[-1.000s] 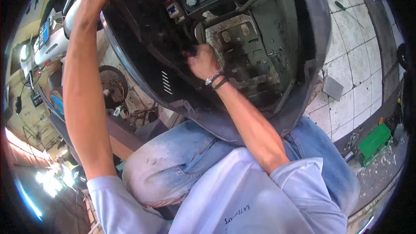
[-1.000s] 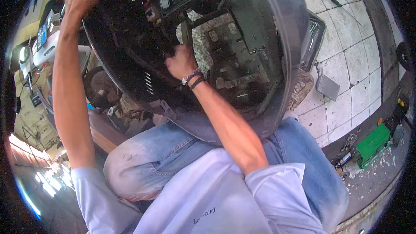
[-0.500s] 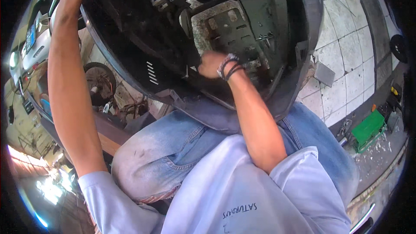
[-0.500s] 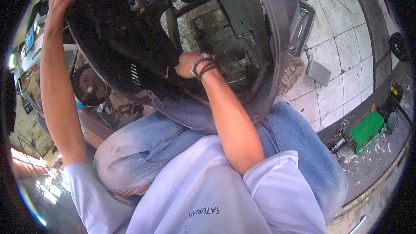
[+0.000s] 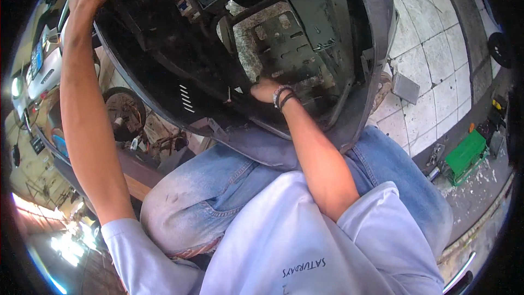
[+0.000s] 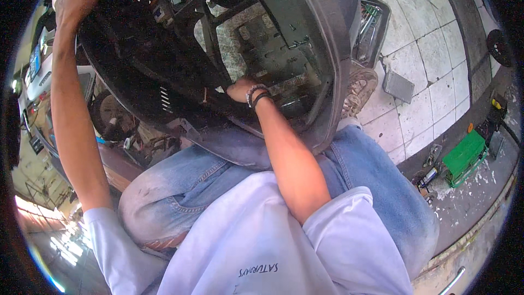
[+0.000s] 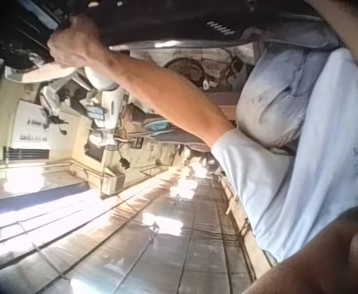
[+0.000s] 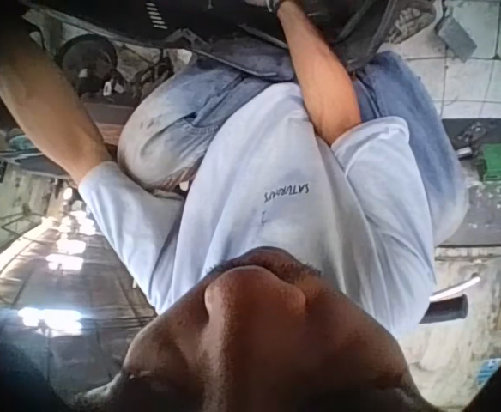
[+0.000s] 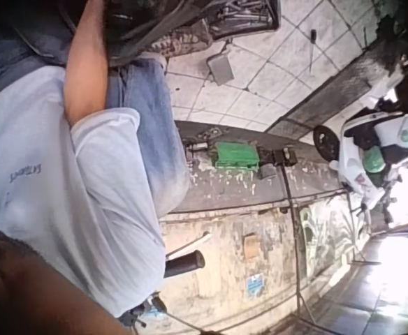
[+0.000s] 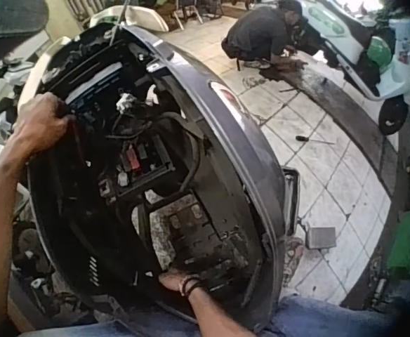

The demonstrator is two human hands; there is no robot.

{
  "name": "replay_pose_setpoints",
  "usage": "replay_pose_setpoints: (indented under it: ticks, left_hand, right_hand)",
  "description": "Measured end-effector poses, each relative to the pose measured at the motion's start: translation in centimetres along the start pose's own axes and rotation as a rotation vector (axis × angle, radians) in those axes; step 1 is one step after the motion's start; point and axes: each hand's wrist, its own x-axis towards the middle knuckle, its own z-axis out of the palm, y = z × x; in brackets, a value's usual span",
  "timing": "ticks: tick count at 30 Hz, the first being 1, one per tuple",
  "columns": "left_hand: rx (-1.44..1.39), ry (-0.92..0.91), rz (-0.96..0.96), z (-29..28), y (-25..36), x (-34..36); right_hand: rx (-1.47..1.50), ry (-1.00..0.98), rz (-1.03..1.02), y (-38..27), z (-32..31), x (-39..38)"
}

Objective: The person disassembles a component of an electric scooter using an impact driver, then installs a electronic control unit into the scooter compartment and secures it with a T-handle wrench.

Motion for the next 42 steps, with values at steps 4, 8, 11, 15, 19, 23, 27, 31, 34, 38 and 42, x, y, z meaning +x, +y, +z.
replay_pose_setpoints:
  ticks: [4,8,11,15,19,23,27,31,34,38,42]
  left_hand:
    - [0.125,-0.005,-0.049,-1.4,-3.9,-1.7]
    - [0.082,-0.030,-0.068,-1.2,-2.6,-1.0]
    - [0.082,-0.028,-0.082,-1.9,-1.3,-1.8]
    - [0.056,-0.010,-0.140,-3.0,-0.1,-3.3]
    - [0.046,-0.032,-0.148,-3.2,-0.6,-3.0]
    - [0.131,0.042,-0.086,-3.1,-0.3,-4.0]
    - [0.100,-0.123,-0.193,-3.3,-0.3,-2.3]
    - [0.105,0.055,-0.017,-2.2,-1.0,-3.6]
    - [0.129,-0.033,0.071,1.7,-6.5,-1.3]
    - [0.060,0.072,0.102,2.1,-5.9,-1.3]
    - [0.004,0.019,0.084,0.8,-5.2,-2.2]
  right_hand:
    - [0.344,-0.112,0.108,-9.6,-4.5,-3.4]
    - [0.078,-0.096,-0.070,-7.7,-3.6,-3.0]
    - [0.004,-0.170,-0.132,-7.4,-3.2,-2.5]
    - [0.131,-0.053,0.096,-11.6,-10.0,-5.5]
    - [0.007,0.003,0.029,-12.8,-13.9,-6.4]
    - [0.111,0.260,0.029,-13.6,-14.6,-7.0]
    - [0.754,0.963,0.123,-13.0,-12.5,-6.1]
    - [0.850,1.414,0.335,-11.3,-11.4,-8.0]
    - [0.955,1.436,0.281,-8.9,-10.8,-9.1]
    - [0.709,1.466,0.415,-5.8,-9.7,-10.0]
    - [0.765,1.503,0.380,-7.8,-9.9,-10.4]
